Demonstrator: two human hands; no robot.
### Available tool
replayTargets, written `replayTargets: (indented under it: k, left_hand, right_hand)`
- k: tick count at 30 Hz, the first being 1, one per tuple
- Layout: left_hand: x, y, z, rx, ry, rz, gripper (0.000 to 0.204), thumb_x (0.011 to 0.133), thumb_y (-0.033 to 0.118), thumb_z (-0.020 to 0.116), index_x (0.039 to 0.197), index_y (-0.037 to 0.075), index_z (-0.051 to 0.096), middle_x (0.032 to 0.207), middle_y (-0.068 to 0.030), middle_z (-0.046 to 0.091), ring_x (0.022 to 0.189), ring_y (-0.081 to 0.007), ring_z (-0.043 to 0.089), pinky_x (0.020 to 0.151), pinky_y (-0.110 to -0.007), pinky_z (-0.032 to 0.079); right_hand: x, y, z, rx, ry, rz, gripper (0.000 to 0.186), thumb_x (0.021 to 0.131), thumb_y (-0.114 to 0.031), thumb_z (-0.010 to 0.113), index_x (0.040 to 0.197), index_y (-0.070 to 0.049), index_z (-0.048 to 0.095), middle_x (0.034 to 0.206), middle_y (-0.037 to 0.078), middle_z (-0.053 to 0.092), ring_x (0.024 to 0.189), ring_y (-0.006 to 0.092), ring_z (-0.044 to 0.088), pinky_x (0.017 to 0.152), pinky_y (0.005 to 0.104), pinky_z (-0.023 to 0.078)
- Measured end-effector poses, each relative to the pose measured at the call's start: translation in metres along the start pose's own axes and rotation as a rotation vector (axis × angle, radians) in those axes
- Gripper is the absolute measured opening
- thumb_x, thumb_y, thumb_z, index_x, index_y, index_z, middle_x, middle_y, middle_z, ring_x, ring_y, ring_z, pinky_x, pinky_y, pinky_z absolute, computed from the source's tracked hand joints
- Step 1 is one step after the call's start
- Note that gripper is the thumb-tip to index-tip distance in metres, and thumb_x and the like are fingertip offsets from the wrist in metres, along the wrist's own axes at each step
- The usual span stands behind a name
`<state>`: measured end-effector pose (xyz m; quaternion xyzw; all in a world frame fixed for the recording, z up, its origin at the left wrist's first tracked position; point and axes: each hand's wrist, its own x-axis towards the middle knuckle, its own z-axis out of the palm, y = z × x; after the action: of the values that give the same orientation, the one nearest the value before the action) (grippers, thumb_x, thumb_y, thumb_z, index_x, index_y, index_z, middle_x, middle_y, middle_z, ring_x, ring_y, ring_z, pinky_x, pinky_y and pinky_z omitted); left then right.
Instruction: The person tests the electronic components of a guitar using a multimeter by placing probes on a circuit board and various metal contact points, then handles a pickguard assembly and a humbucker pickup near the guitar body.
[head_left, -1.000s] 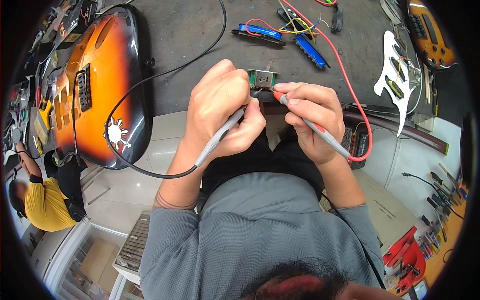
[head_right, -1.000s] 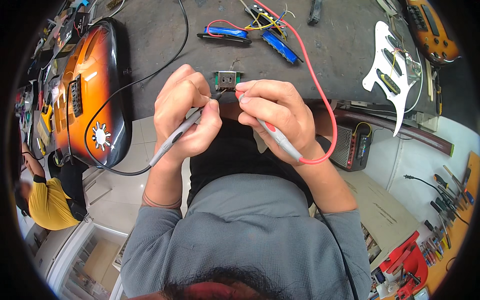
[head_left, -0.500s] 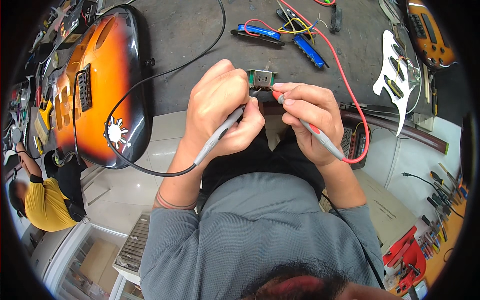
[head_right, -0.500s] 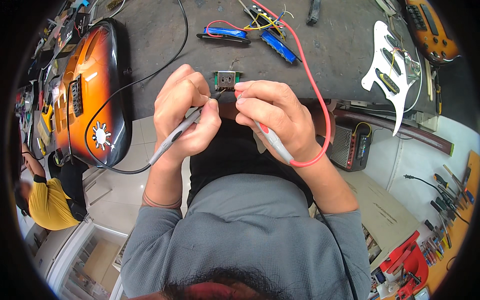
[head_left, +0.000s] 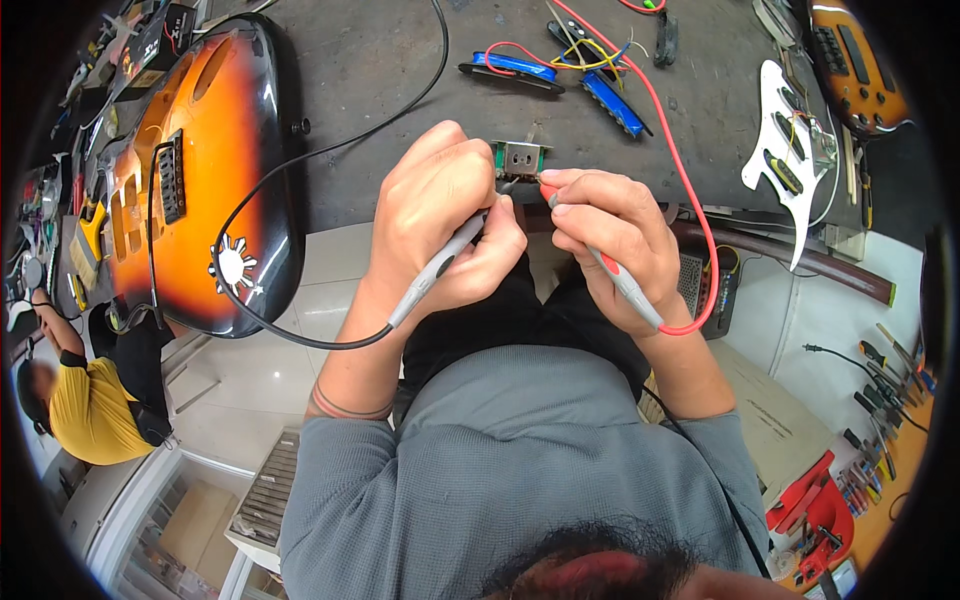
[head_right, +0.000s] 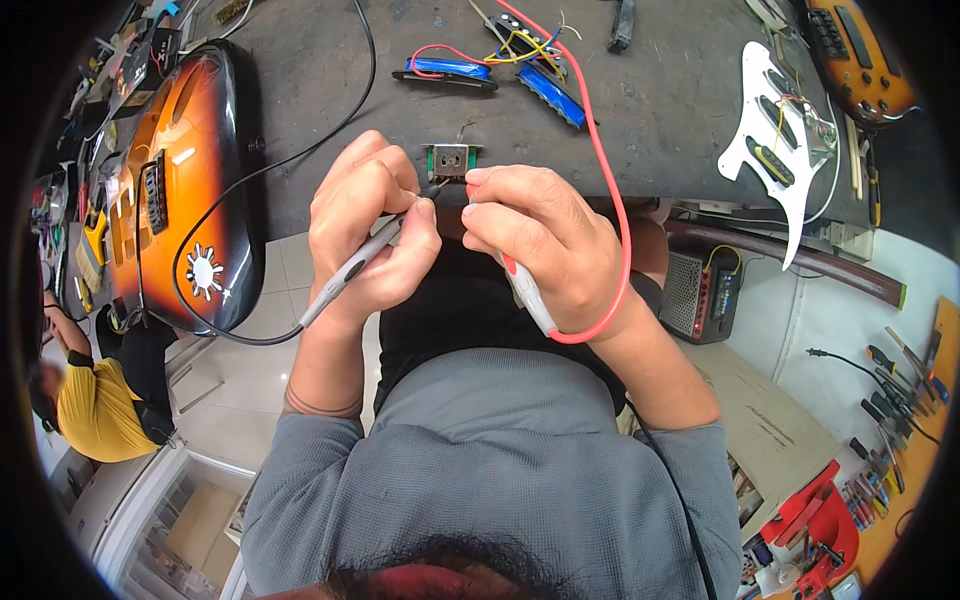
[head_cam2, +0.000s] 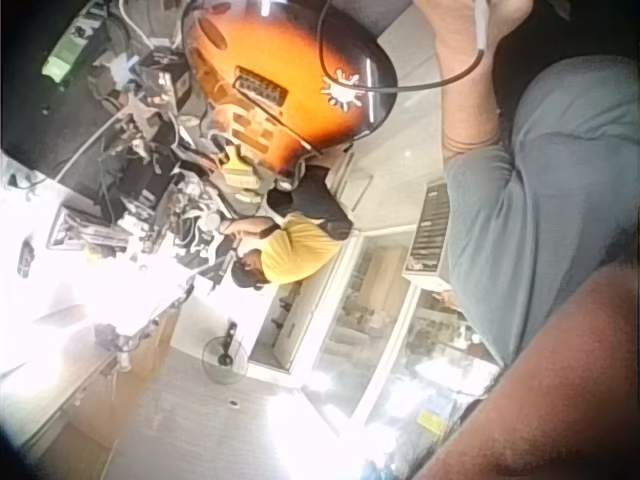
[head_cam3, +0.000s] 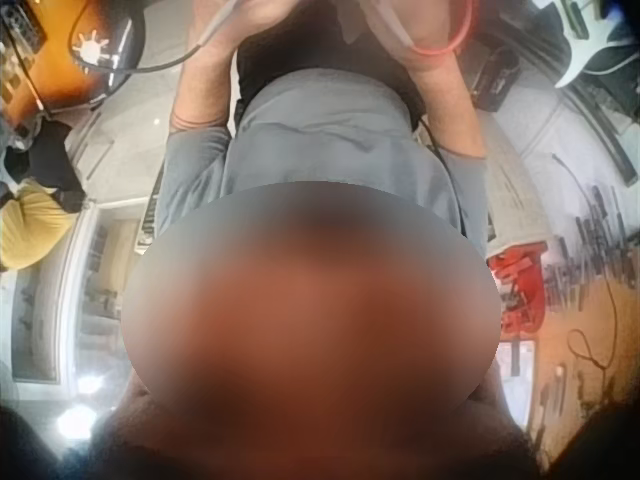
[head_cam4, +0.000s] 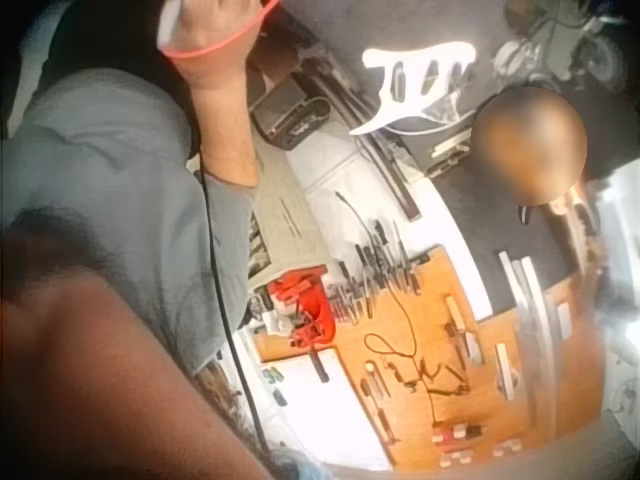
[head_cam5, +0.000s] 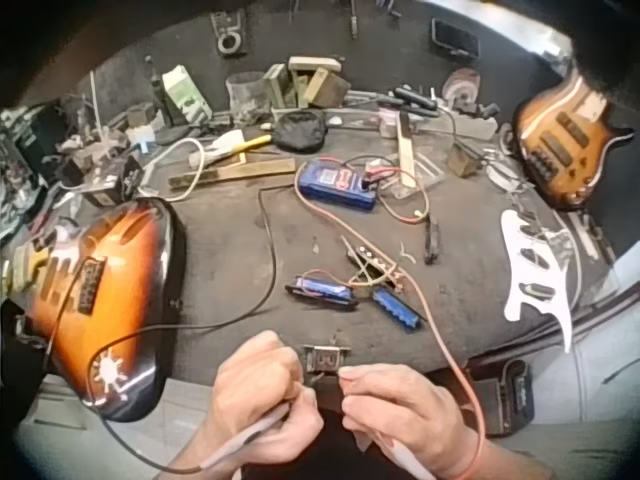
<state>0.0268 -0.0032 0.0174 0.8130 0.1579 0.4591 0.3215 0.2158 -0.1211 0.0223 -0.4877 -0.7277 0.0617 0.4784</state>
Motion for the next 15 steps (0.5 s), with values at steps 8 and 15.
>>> replayTargets:
  k: [8, 15]
  left_hand:
    - [0.0004, 0.0001, -0.0005, 0.003, -0.002, 0.002, 0.029, 0.067, -0.01, 0.069, 0.076, 0.005, 0.046, 0.071, -0.0098, 0.053, 0.065, -0.0242, 0.043, 0.059, -0.038, 0.034]
    - [0.0003, -0.0006, -0.0006, 0.007, -0.003, 0.007, 0.028, 0.067, -0.01, 0.069, 0.075, 0.005, 0.046, 0.071, -0.0098, 0.053, 0.064, -0.0239, 0.043, 0.059, -0.038, 0.034]
  right_hand:
    - [-0.0039, 0.0035, -0.0011, 0.077, 0.024, -0.01, 0.044, 0.084, 0.002, 0.09, 0.123, -0.004, 0.069, 0.122, 0.017, 0.073, 0.113, 0.0356, 0.078, 0.091, 0.0431, 0.068]
    - [-0.0069, 0.0055, -0.0006, 0.139, 0.064, -0.019, 0.039, 0.089, 0.001, 0.087, 0.124, -0.003, 0.069, 0.122, 0.016, 0.071, 0.116, 0.0377, 0.077, 0.095, 0.0465, 0.067]
